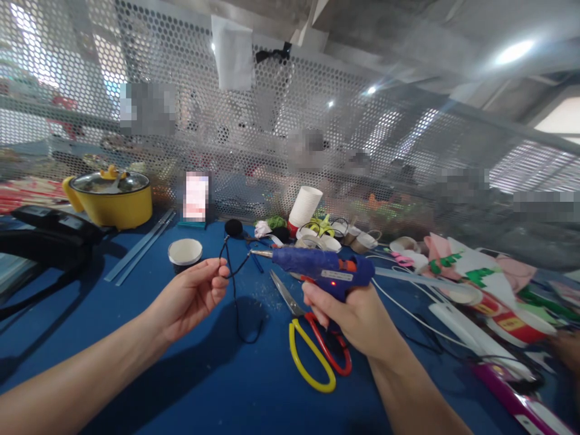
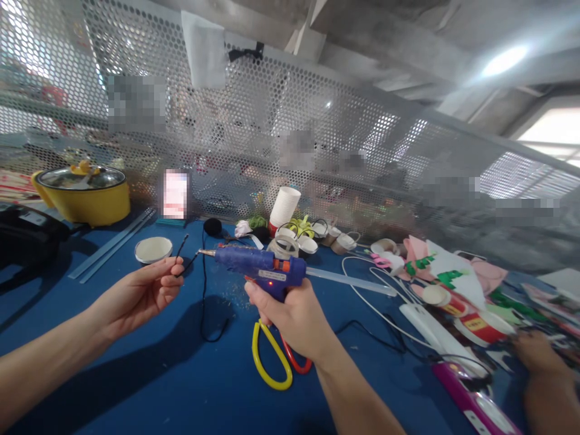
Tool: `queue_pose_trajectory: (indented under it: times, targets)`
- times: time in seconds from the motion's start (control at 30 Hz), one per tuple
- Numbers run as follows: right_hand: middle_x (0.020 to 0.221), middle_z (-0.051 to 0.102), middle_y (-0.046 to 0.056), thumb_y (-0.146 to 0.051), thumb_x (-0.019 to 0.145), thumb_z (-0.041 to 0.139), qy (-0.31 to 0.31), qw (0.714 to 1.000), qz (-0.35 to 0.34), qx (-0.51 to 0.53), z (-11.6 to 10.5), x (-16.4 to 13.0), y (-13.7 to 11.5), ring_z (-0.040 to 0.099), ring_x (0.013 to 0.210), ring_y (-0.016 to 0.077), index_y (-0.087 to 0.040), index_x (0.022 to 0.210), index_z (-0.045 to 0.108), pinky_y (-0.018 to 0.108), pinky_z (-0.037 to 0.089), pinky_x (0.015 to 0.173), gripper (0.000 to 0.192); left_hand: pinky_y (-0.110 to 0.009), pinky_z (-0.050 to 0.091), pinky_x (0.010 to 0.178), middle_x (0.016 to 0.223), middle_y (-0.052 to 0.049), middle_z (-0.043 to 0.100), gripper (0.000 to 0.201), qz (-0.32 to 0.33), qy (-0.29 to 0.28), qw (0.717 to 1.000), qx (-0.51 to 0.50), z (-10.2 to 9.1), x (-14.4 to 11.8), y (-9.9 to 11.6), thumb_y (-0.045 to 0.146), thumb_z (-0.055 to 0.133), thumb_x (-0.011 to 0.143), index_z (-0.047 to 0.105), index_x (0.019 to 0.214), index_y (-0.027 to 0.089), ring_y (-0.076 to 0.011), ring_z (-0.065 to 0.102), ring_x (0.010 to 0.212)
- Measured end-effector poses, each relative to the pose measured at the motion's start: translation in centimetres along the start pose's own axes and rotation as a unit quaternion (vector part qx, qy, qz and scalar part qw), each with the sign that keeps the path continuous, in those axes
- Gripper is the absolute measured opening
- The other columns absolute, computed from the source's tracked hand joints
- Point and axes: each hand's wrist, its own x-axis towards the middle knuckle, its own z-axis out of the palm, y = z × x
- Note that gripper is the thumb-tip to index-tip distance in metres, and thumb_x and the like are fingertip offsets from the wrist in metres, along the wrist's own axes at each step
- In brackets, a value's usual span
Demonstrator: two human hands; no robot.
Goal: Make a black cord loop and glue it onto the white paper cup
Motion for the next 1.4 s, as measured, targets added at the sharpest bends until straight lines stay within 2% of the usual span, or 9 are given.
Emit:
queue_pose_trajectory:
  times: [0.13, 0.33, 0.83, 1.1, 1.23, 1.4]
  targets:
    - [0.039, 0.044, -0.005, -0.033, 0.073, 0.053, 0.033, 0.999, 0.005, -0.007, 0.16, -0.06, -0.17, 0.042, 0.036, 0.0069, -0.015, 0.058, 0.052, 0.02, 0.042, 0.041, 0.023, -0.012, 0.046, 0.04, 0.057, -0.001, 0.052, 0.024, 0.001, 0.002, 1.0, -0.003, 0.07, -0.01, -0.01, 0.003, 0.036, 0.081, 0.056, 0.069, 0.007, -0.003, 0.048, 0.042]
    - [0.039, 0.043, -0.005, -0.035, 0.072, 0.054, 0.035, 0.999, 0.014, -0.007, 0.38, -0.09, -0.28, 0.042, 0.036, 0.0075, -0.016, 0.061, 0.052, 0.021, 0.042, 0.041, 0.022, -0.012, 0.045, 0.039, 0.056, -0.001, 0.051, 0.024, 0.0, 0.005, 1.0, 0.002, 0.18, -0.14, -0.02, 0.004, 0.036, 0.082, 0.055, 0.068, 0.007, -0.003, 0.048, 0.042]
    - [0.04, 0.043, -0.005, -0.036, 0.073, 0.053, -0.005, 1.0, 0.009, -0.009, 0.27, -0.12, -0.1, 0.042, 0.037, 0.0072, -0.015, 0.059, 0.051, 0.02, 0.04, 0.04, 0.025, -0.012, 0.045, 0.04, 0.057, -0.001, 0.051, 0.023, 0.001, 0.0, 1.0, -0.001, 0.16, -0.09, 0.0, 0.004, 0.036, 0.082, 0.055, 0.068, 0.008, -0.0032, 0.048, 0.043]
    - [0.039, 0.043, -0.005, -0.035, 0.073, 0.053, 0.035, 0.999, 0.015, -0.012, 0.34, -0.12, -0.33, 0.042, 0.036, 0.0078, -0.016, 0.062, 0.052, 0.022, 0.042, 0.041, 0.022, -0.012, 0.045, 0.039, 0.057, -0.001, 0.052, 0.023, 0.001, 0.001, 1.0, 0.005, 0.13, -0.18, -0.16, 0.003, 0.036, 0.081, 0.055, 0.069, 0.008, -0.0033, 0.048, 0.042]
    - [0.04, 0.043, -0.005, -0.035, 0.072, 0.054, 0.03, 0.999, 0.016, 0.003, 0.31, -0.11, -0.31, 0.042, 0.036, 0.0073, -0.016, 0.062, 0.052, 0.021, 0.042, 0.041, 0.022, -0.011, 0.044, 0.04, 0.057, -0.001, 0.051, 0.024, 0.002, 0.005, 1.0, 0.006, 0.22, -0.17, -0.16, 0.003, 0.035, 0.082, 0.054, 0.068, 0.008, -0.0028, 0.048, 0.042]
    - [0.04, 0.044, -0.005, -0.035, 0.073, 0.054, -0.014, 1.0, 0.015, -0.001, 0.18, -0.07, -0.21, 0.042, 0.037, 0.0074, -0.016, 0.059, 0.051, 0.02, 0.04, 0.041, 0.024, -0.011, 0.044, 0.04, 0.057, -0.001, 0.051, 0.024, 0.002, 0.002, 1.0, 0.006, 0.29, -0.08, -0.07, 0.003, 0.035, 0.082, 0.054, 0.068, 0.008, -0.0027, 0.048, 0.043]
